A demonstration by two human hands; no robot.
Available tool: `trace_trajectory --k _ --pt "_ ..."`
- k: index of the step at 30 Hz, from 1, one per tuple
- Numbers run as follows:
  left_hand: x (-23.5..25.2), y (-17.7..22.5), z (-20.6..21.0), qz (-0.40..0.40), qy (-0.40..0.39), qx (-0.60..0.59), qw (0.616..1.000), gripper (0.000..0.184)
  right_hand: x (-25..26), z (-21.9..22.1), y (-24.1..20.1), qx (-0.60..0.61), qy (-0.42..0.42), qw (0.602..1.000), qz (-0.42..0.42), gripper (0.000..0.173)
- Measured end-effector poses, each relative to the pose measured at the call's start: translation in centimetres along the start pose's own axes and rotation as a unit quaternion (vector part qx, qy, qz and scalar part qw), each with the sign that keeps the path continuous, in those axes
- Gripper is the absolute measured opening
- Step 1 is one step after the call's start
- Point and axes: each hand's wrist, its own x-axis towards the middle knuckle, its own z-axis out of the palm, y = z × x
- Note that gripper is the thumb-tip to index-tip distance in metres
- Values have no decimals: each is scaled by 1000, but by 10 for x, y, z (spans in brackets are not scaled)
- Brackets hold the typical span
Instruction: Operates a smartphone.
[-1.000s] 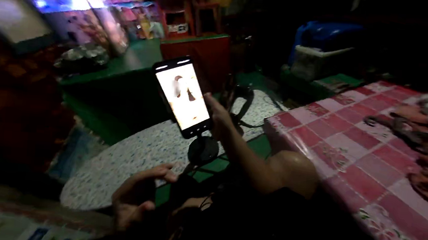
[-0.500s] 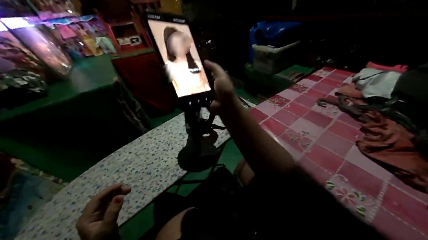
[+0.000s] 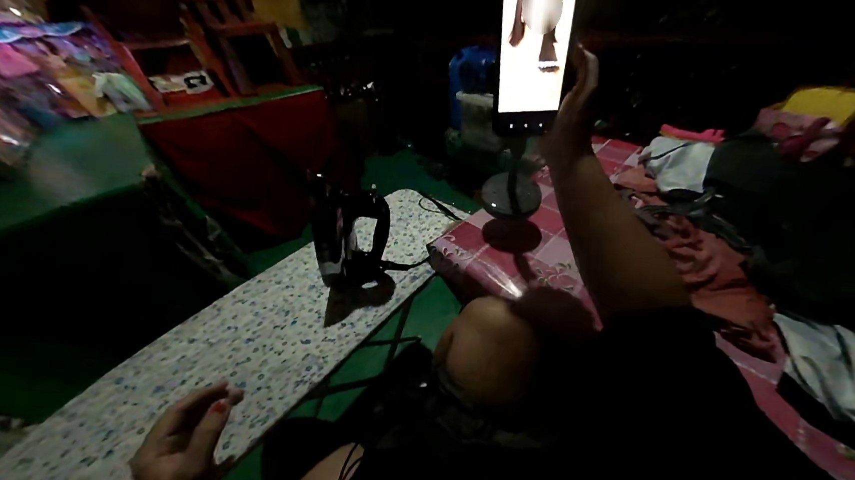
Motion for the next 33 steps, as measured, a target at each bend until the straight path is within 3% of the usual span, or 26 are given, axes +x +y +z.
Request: trace_trajectory --k 5,12,15,18,21,24,25,28,30,33 --pt "61 23 62 34 -112 -60 991 27 -3 -35 25 -13 31 998 46 41" --pt "157 112 204 7 -237 -110 965 48 -27 -44 28 110 44 987 111 39" --pt "190 137 273 -86 -259 -181 945 56 -38 -49 18 120 29 986 113 38" --pt "204 145 321 -157 -304 -270 900 66 -47 -59 10 104 -20 987 121 41" --pt "204 142 350 -182 -351 -382 835 69 -44 -73 4 55 -122 978 161 46" --pt "208 131 361 -179 -365 -453 793 74 -32 -93 -2 -66 -243 950 182 59" --pt "211 127 363 -171 -374 -464 785 78 -29 -100 1 -83 -260 945 183 60" --pt "215 127 363 -166 -403 -465 771 86 -26 -120 21 -78 -302 925 217 42" --pt "214 127 365 -160 -409 -468 767 81 -31 -131 46 -119 -368 891 238 57" --pt "214 121 370 -143 -433 -487 745 83 -52 -134 83 -184 -450 858 165 60"
